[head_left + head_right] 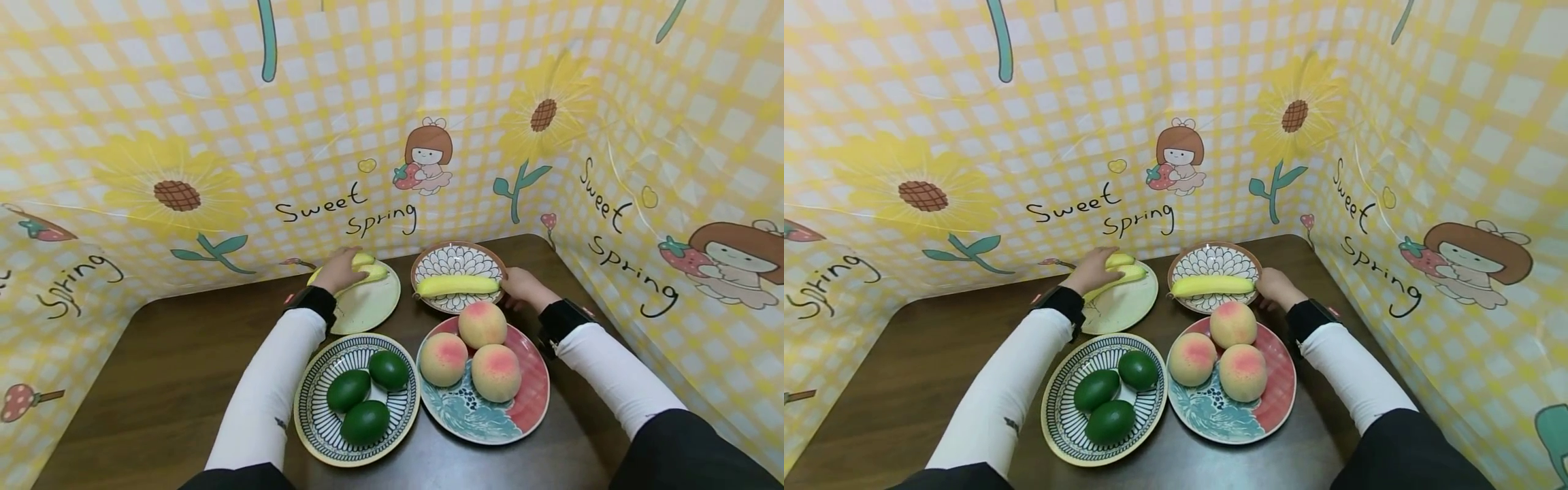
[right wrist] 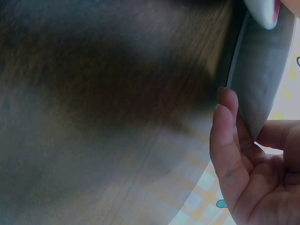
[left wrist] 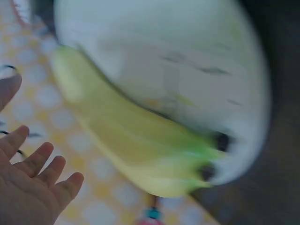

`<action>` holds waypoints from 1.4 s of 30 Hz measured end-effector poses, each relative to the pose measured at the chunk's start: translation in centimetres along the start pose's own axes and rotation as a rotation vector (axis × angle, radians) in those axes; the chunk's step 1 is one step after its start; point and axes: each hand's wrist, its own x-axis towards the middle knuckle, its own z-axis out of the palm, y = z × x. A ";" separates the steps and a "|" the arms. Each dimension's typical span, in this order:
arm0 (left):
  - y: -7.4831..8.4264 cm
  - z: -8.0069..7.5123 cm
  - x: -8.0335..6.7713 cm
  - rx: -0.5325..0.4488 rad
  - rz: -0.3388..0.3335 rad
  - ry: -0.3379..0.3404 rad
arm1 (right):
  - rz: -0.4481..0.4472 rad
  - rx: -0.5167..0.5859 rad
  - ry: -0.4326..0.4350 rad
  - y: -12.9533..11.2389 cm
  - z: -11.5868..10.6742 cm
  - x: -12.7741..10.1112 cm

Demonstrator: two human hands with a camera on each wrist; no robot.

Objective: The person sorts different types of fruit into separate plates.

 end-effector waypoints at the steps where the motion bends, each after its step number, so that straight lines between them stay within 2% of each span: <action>1: -0.7 0.1 -0.2 0.004 -0.012 -0.007 | 0.000 0.000 0.001 0.0 0.0 0.0; 6: -3.0 0.9 -0.8 0.014 -0.047 -0.038 | -0.004 0.003 0.007 0.0 0.1 0.0; 13: -4.4 1.7 -0.5 0.079 -0.003 -0.038 | -0.022 0.018 0.011 0.3 0.3 0.1; 15: -4.6 1.8 -0.5 0.104 0.000 -0.042 | -0.022 0.014 0.013 0.3 0.4 0.2; 21: -4.4 1.9 -0.3 0.146 -0.051 -0.061 | -0.017 0.007 0.013 0.4 0.6 0.4; 26: -4.1 2.4 -0.3 0.102 -0.117 -0.099 | -0.021 0.002 0.013 0.3 0.8 0.6; 29: -3.9 2.8 -0.5 0.083 -0.133 -0.092 | -0.028 -0.001 0.018 0.3 0.9 0.6; 33: -3.7 3.0 -0.8 0.063 -0.130 -0.073 | -0.028 0.000 0.023 0.2 0.9 0.5; 37: -3.7 2.9 -0.7 0.040 -0.116 -0.109 | -0.016 0.002 0.029 0.2 0.7 0.3; 38: -4.0 3.1 -0.4 0.051 -0.089 -0.090 | -0.016 0.004 0.030 0.2 0.7 0.3; 42: -3.7 2.5 0.1 0.071 -0.046 -0.125 | -0.013 0.016 0.035 0.4 0.4 0.2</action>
